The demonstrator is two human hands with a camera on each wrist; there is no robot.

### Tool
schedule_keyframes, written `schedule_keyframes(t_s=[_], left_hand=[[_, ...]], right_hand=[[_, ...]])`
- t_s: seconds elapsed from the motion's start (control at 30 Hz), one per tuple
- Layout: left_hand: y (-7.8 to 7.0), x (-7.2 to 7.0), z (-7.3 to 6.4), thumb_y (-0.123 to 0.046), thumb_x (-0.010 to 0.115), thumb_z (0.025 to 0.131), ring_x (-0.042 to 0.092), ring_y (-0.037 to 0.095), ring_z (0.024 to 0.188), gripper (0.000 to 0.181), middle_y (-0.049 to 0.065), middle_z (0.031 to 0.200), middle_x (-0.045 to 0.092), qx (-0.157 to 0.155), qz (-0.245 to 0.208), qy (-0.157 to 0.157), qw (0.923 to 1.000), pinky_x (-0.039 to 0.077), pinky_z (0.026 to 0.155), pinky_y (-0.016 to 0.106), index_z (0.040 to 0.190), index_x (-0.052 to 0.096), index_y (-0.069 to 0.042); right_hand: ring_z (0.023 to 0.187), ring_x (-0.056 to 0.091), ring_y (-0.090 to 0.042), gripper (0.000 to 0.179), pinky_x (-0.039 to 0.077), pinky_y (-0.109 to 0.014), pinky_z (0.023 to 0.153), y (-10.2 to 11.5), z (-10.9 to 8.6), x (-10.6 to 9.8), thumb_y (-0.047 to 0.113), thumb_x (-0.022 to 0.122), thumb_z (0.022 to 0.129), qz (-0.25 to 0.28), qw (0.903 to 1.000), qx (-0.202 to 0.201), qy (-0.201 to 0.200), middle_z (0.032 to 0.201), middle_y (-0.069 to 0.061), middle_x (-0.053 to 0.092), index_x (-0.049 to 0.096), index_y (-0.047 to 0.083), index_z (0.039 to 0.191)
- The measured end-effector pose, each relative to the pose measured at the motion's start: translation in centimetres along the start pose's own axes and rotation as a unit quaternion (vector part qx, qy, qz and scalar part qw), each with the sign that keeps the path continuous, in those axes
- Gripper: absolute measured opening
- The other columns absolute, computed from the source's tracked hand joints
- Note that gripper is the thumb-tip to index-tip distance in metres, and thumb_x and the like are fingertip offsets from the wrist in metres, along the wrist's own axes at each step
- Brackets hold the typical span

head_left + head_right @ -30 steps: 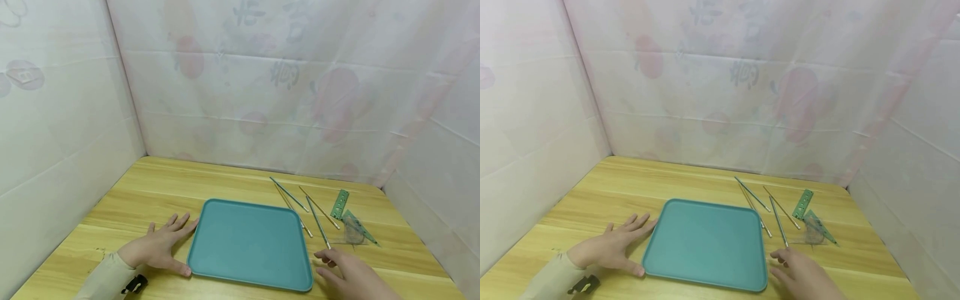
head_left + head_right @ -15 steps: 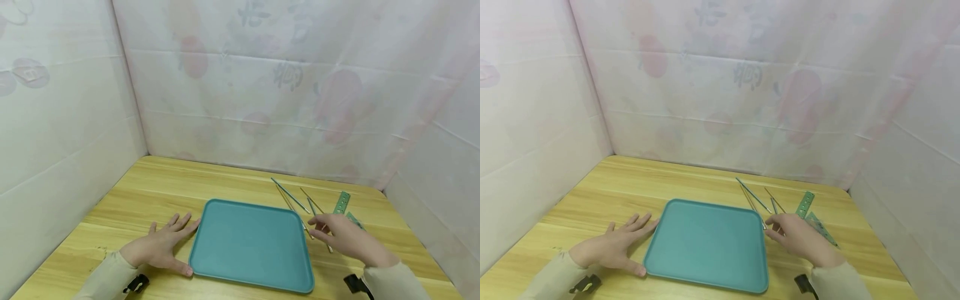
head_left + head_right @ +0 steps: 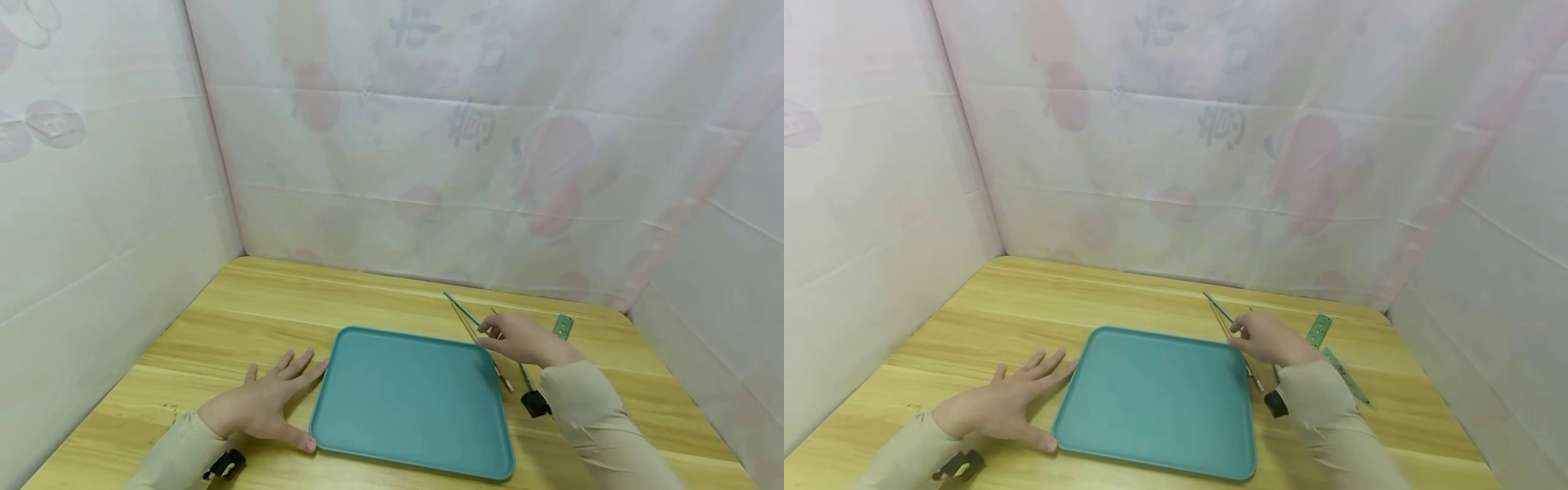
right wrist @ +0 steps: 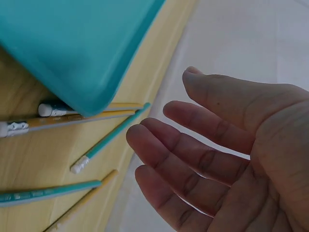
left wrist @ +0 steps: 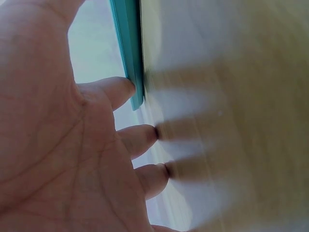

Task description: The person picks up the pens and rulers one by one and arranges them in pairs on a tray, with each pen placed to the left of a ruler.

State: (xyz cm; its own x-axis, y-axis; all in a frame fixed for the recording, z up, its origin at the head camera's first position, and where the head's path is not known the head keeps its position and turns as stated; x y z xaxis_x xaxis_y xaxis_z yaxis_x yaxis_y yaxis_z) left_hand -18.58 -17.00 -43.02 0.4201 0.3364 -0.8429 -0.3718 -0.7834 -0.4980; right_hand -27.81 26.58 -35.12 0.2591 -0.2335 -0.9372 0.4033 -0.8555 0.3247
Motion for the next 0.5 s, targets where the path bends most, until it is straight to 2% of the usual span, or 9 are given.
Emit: schedule_keyframes(t_s=[0.13,0.37,0.5], left_hand=[[0.1,0.0,0.0,-0.069,0.086,0.079,0.009,0.057,0.164,0.125,0.017,0.182,0.010,-0.001,-0.001,-0.001,1.0000,0.002,0.104,0.099,0.174,0.019,-0.025],[0.2,0.0,0.1,-0.070,0.086,0.078,0.008,0.055,0.165,0.125,0.015,0.182,0.010,-0.006,-0.002,0.000,1.0000,0.002,0.104,0.099,0.174,0.019,-0.026],[0.2,0.0,0.2,-0.069,0.086,0.078,0.008,0.055,0.165,0.124,0.015,0.182,0.010,-0.006,-0.002,-0.001,1.0000,0.002,0.104,0.099,0.174,0.020,-0.026]], right_hand=[[0.103,0.074,-0.030,0.036,0.062,-0.050,0.088,0.0,1.5,0.2,0.021,0.068,0.107,0.000,1.0000,0.001,0.010,0.115,-0.017,0.076,0.071,-0.004,0.131],[0.099,0.076,-0.031,0.034,0.063,-0.051,0.088,-0.2,4.0,0.4,0.019,0.068,0.106,0.008,0.9996,0.002,0.026,0.113,-0.021,0.077,0.072,-0.008,0.128],[0.107,0.074,-0.036,0.032,0.062,-0.053,0.090,-0.2,5.1,0.4,0.017,0.067,0.106,0.003,0.9996,0.013,0.026,0.118,-0.023,0.076,0.073,-0.007,0.127]])
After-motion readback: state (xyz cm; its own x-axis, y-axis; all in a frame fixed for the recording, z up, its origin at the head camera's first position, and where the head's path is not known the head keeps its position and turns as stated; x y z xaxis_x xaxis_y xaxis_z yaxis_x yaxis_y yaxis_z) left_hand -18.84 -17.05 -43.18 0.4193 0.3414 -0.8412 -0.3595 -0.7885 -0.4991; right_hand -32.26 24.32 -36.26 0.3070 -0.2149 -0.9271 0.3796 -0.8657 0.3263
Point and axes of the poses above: each hand's wrist, its own z-axis towards the middle knuckle, its own x-axis out of the palm, y = z × x, the point moved 2 cm from there along z, towards the middle knuckle
